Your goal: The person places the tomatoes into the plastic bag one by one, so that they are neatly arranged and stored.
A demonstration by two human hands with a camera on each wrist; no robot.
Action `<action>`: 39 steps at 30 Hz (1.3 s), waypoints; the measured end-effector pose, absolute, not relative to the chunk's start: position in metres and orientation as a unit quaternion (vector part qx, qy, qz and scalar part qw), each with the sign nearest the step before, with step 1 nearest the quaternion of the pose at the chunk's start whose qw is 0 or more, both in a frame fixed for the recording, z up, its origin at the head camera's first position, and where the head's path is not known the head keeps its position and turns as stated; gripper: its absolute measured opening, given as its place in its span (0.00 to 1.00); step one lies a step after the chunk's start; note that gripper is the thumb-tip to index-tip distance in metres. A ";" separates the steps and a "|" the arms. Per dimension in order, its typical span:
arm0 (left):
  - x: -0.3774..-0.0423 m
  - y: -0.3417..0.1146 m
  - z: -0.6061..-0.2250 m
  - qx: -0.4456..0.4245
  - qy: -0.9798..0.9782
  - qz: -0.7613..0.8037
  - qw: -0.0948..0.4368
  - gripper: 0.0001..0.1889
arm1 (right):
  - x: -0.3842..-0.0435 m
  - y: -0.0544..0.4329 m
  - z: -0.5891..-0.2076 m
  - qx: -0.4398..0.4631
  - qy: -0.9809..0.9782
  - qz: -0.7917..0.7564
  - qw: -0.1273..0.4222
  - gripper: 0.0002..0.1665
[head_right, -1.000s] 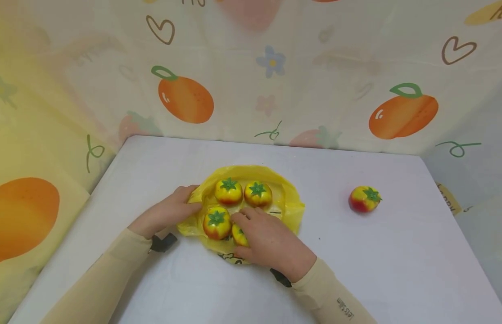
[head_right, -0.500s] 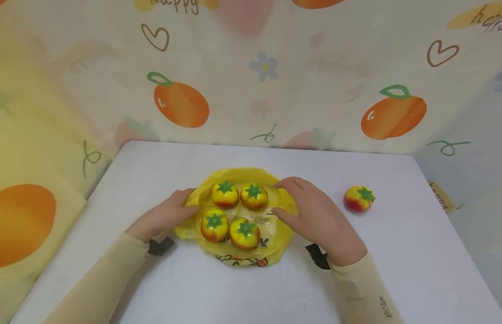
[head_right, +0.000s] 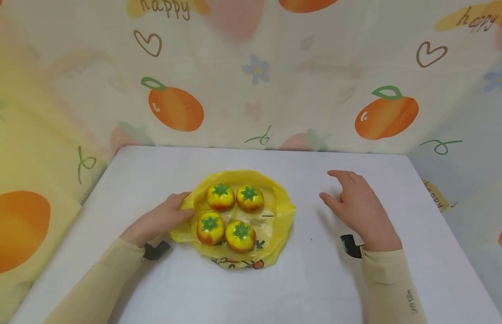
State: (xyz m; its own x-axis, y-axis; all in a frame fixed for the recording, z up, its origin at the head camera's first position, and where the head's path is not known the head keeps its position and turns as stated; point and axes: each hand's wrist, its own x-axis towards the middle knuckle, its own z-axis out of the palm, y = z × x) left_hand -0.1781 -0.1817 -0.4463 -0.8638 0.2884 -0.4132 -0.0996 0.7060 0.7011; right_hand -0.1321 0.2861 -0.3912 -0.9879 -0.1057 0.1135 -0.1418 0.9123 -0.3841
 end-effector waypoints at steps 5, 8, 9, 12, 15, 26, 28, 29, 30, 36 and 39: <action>-0.175 -0.184 -0.447 0.056 0.890 0.377 0.251 0.36 | -0.139 0.303 -0.399 0.030 -0.979 0.202 0.012 0.42; -0.175 -0.184 -0.447 0.061 0.890 0.378 0.248 0.36 | -0.141 0.314 -0.403 0.006 -0.979 0.202 -0.008 0.44; -0.175 -0.184 -0.447 0.061 0.890 0.377 0.248 0.36 | -0.141 0.317 -0.405 -0.001 -0.980 0.200 -0.015 0.44; -0.175 -0.183 -0.448 0.059 0.889 0.378 0.252 0.37 | -0.142 0.325 -0.410 -0.016 -0.979 0.200 -0.037 0.46; -0.173 -0.182 -0.448 0.056 0.888 0.378 0.254 0.37 | -0.143 0.330 -0.416 -0.025 -0.979 0.198 -0.051 0.48; -0.174 -0.180 -0.446 0.060 0.888 0.380 0.253 0.37 | -0.143 0.340 -0.424 -0.042 -0.979 0.192 -0.058 0.51; -0.174 -0.180 -0.447 0.059 0.888 0.381 0.251 0.37 | -0.143 0.341 -0.424 -0.044 -0.979 0.191 -0.062 0.52; -0.174 -0.180 -0.447 0.061 0.888 0.381 0.251 0.37 | -0.143 0.341 -0.423 -0.046 -0.978 0.191 -0.064 0.52; -0.175 -0.180 -0.447 0.061 0.888 0.381 0.250 0.37 | -0.144 0.341 -0.424 -0.048 -0.978 0.192 -0.066 0.53; -0.176 -0.181 -0.449 0.062 0.889 0.380 0.246 0.37 | -0.145 0.340 -0.426 -0.056 -0.976 0.194 -0.077 0.52; -0.176 -0.181 -0.448 0.064 0.889 0.381 0.245 0.37 | -0.145 0.340 -0.427 -0.055 -0.977 0.192 -0.079 0.51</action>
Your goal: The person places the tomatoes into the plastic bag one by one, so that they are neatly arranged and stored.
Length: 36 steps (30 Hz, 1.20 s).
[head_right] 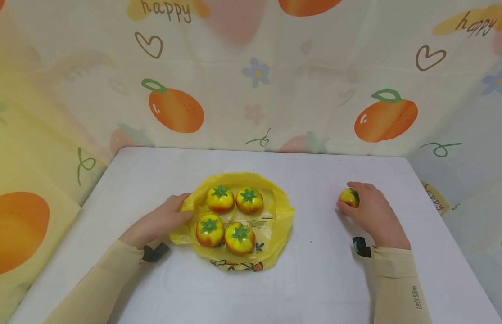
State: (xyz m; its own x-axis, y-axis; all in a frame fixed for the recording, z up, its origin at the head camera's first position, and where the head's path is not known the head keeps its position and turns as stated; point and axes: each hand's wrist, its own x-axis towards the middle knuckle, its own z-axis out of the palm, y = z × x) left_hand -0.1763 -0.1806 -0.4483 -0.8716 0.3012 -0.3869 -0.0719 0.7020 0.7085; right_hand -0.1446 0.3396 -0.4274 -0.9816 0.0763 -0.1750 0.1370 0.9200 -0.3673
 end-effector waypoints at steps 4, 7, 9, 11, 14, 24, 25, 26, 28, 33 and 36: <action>-0.176 -0.180 -0.448 0.060 0.891 0.378 0.246 0.37 | -0.145 0.339 -0.429 0.053 0.976 -0.193 0.082 0.51; -0.176 -0.180 -0.448 0.060 0.892 0.376 0.245 0.37 | -0.145 0.339 -0.430 0.054 0.976 -0.194 0.085 0.51; -0.175 -0.180 -0.447 0.061 0.891 0.376 0.245 0.37 | -0.145 0.339 -0.430 0.055 0.976 -0.194 0.086 0.50; -0.175 -0.180 -0.446 0.061 0.891 0.378 0.244 0.37 | -0.145 0.339 -0.430 0.053 0.976 -0.194 0.086 0.49; -0.175 -0.179 -0.446 0.060 0.889 0.381 0.245 0.37 | -0.145 0.339 -0.430 0.050 0.976 -0.194 0.085 0.49; -0.173 -0.178 -0.443 0.063 0.888 0.384 0.244 0.38 | -0.146 0.339 -0.432 0.054 0.976 -0.192 0.089 0.50; -0.173 -0.178 -0.443 0.062 0.888 0.385 0.244 0.38 | -0.146 0.339 -0.433 0.055 0.976 -0.192 0.089 0.50; -0.173 -0.179 -0.443 0.062 0.888 0.385 0.245 0.38 | -0.146 0.339 -0.433 0.055 0.976 -0.191 0.089 0.50; -0.174 -0.179 -0.444 0.061 0.887 0.386 0.245 0.37 | -0.146 0.338 -0.433 0.055 0.976 -0.191 0.089 0.50; -0.175 -0.179 -0.445 0.059 0.888 0.385 0.246 0.37 | -0.146 0.338 -0.432 0.059 0.976 -0.191 0.092 0.50; -0.175 -0.179 -0.446 0.056 0.889 0.382 0.246 0.37 | -0.145 0.338 -0.432 0.059 0.975 -0.192 0.091 0.50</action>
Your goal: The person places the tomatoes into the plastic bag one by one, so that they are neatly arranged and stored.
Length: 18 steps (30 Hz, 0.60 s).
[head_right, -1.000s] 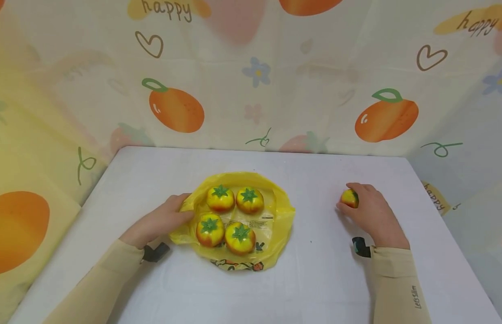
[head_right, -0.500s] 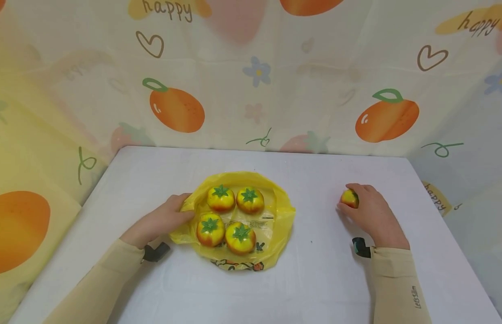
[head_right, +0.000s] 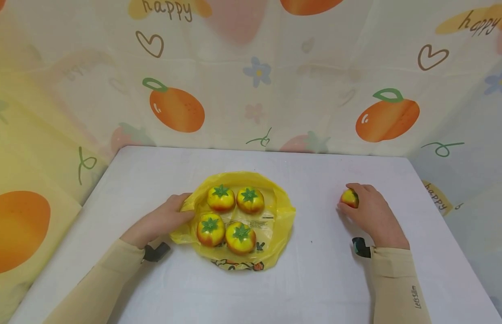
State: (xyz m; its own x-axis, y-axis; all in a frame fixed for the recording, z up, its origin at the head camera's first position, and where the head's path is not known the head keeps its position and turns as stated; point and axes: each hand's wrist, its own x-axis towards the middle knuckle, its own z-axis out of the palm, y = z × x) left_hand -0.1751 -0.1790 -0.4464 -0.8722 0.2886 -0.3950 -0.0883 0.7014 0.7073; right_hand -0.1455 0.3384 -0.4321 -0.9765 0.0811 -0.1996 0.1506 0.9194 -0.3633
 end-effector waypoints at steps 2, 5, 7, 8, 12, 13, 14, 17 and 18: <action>-0.176 -0.180 -0.447 0.057 0.889 0.381 0.246 0.37 | -0.146 0.339 -0.432 0.059 0.975 -0.193 0.089 0.50; -0.176 -0.180 -0.448 0.058 0.889 0.382 0.245 0.37 | -0.145 0.339 -0.433 0.058 0.975 -0.195 0.089 0.50; -0.176 -0.180 -0.448 0.061 0.889 0.382 0.243 0.37 | -0.146 0.339 -0.433 0.057 0.975 -0.196 0.089 0.50; -0.176 -0.180 -0.448 0.063 0.889 0.383 0.243 0.37 | -0.146 0.340 -0.434 0.057 0.975 -0.197 0.089 0.50; -0.175 -0.179 -0.447 0.065 0.888 0.385 0.242 0.37 | -0.145 0.339 -0.433 0.057 0.975 -0.198 0.089 0.50; -0.175 -0.179 -0.447 0.066 0.888 0.385 0.242 0.37 | -0.145 0.339 -0.433 0.057 0.975 -0.198 0.088 0.50; -0.175 -0.179 -0.446 0.067 0.888 0.386 0.242 0.37 | -0.145 0.339 -0.433 0.057 0.975 -0.198 0.088 0.50; -0.174 -0.179 -0.446 0.064 0.888 0.386 0.243 0.37 | -0.145 0.340 -0.433 0.056 0.975 -0.198 0.087 0.50; -0.174 -0.179 -0.445 0.064 0.888 0.385 0.243 0.37 | -0.145 0.340 -0.433 0.056 0.975 -0.198 0.087 0.50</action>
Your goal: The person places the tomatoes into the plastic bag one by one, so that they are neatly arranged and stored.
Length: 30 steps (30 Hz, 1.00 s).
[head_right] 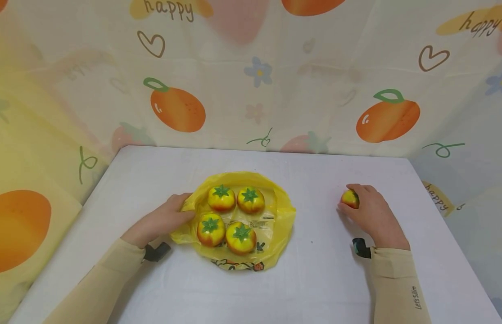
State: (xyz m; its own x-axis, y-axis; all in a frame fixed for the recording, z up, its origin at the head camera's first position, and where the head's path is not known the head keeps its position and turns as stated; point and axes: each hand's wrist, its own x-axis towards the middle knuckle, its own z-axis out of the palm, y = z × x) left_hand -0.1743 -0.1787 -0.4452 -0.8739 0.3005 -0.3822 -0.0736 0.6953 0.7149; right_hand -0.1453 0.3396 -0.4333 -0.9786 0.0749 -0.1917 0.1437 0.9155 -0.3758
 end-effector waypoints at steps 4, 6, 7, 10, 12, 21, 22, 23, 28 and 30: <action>-0.174 -0.179 -0.445 0.059 0.892 0.378 0.243 0.37 | -0.145 0.339 -0.433 0.057 0.975 -0.197 0.089 0.50; -0.174 -0.179 -0.445 0.059 0.892 0.376 0.243 0.37 | -0.146 0.338 -0.432 0.055 0.975 -0.195 0.089 0.50; -0.174 -0.179 -0.445 0.058 0.892 0.376 0.244 0.37 | -0.146 0.338 -0.432 0.054 0.975 -0.195 0.089 0.50; -0.175 -0.180 -0.445 0.056 0.893 0.375 0.243 0.37 | -0.147 0.335 -0.431 0.049 0.976 -0.196 0.087 0.50; -0.175 -0.181 -0.445 0.057 0.892 0.377 0.242 0.37 | -0.147 0.332 -0.430 0.046 0.975 -0.198 0.085 0.50; -0.174 -0.180 -0.445 0.057 0.889 0.382 0.246 0.37 | -0.143 0.307 -0.417 0.010 0.976 -0.206 0.071 0.45; -0.174 -0.179 -0.444 0.059 0.889 0.383 0.246 0.37 | -0.143 0.303 -0.415 -0.002 0.976 -0.207 0.064 0.45; -0.174 -0.179 -0.444 0.060 0.888 0.383 0.245 0.37 | -0.143 0.298 -0.412 -0.014 0.977 -0.207 0.058 0.44; -0.174 -0.177 -0.442 0.059 0.889 0.381 0.245 0.37 | -0.141 0.271 -0.394 -0.069 0.974 -0.214 0.019 0.41; -0.174 -0.176 -0.443 0.057 0.890 0.380 0.247 0.37 | -0.139 0.262 -0.386 -0.090 0.971 -0.219 0.000 0.40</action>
State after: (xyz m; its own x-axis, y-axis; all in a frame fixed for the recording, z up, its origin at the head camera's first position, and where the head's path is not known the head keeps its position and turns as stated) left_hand -0.1742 -0.1765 -0.4427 -0.8713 0.2886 -0.3969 -0.0873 0.7048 0.7040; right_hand -0.1389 0.2616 -0.3860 -0.9838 -0.1746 0.0404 -0.1750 0.8875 -0.4262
